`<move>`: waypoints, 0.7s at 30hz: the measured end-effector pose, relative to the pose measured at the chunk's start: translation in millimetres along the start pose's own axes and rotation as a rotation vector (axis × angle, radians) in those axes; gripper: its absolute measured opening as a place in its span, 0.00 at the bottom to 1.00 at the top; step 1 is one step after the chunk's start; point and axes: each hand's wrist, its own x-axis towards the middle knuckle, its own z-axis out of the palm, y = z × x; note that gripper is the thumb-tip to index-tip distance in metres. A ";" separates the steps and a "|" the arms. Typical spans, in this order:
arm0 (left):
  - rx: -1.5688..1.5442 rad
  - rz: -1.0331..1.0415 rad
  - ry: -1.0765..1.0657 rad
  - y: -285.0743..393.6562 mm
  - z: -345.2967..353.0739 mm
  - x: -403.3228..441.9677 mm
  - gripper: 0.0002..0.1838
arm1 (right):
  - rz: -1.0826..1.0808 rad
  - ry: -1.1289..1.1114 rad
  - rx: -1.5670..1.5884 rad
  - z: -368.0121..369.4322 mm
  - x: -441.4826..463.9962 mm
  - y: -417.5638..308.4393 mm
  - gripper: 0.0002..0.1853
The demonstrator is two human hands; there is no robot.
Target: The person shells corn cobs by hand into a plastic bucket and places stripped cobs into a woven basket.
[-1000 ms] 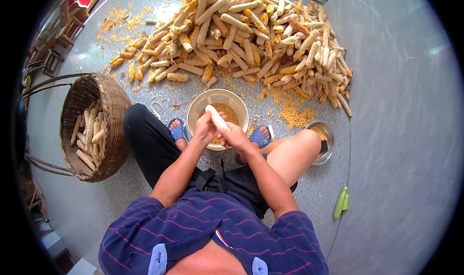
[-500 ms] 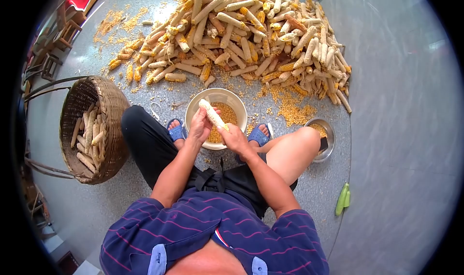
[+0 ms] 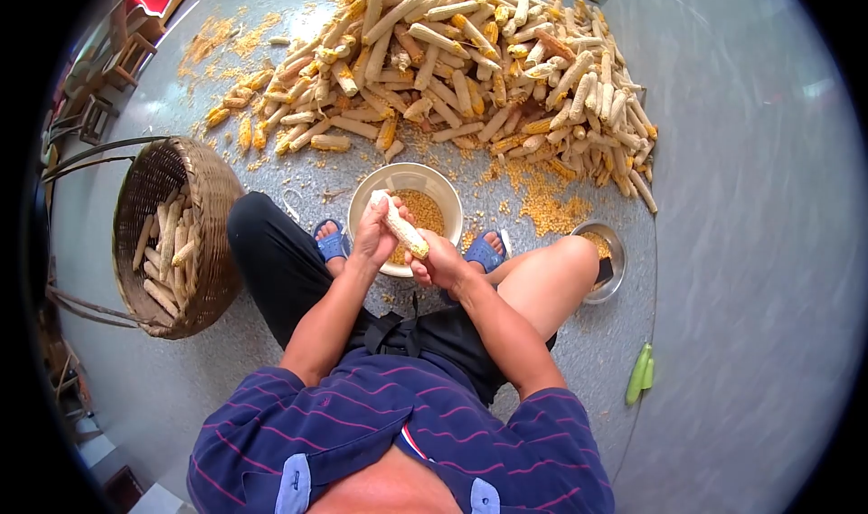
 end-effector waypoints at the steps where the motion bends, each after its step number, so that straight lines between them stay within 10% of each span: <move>1: 0.030 0.028 -0.031 1.3 4.5 -0.2 0.14 | -0.007 0.029 0.029 -1.0 3.1 2.2 0.29; 6: 0.043 0.104 0.044 -1.5 -0.2 2.1 0.16 | 0.104 0.083 0.207 -5.6 14.8 3.9 0.27; 12: 0.276 0.248 0.456 -3.6 -16.2 9.1 0.15 | -0.758 0.812 -1.075 -26.4 36.6 17.2 0.23; 17: 0.172 0.256 0.333 2.2 -51.7 23.2 0.19 | -0.590 0.444 -0.206 -27.0 29.5 0.5 0.17; 21: 0.296 0.347 0.512 -6.5 -37.0 18.9 0.17 | -0.833 0.504 -1.034 -9.0 21.4 3.9 0.17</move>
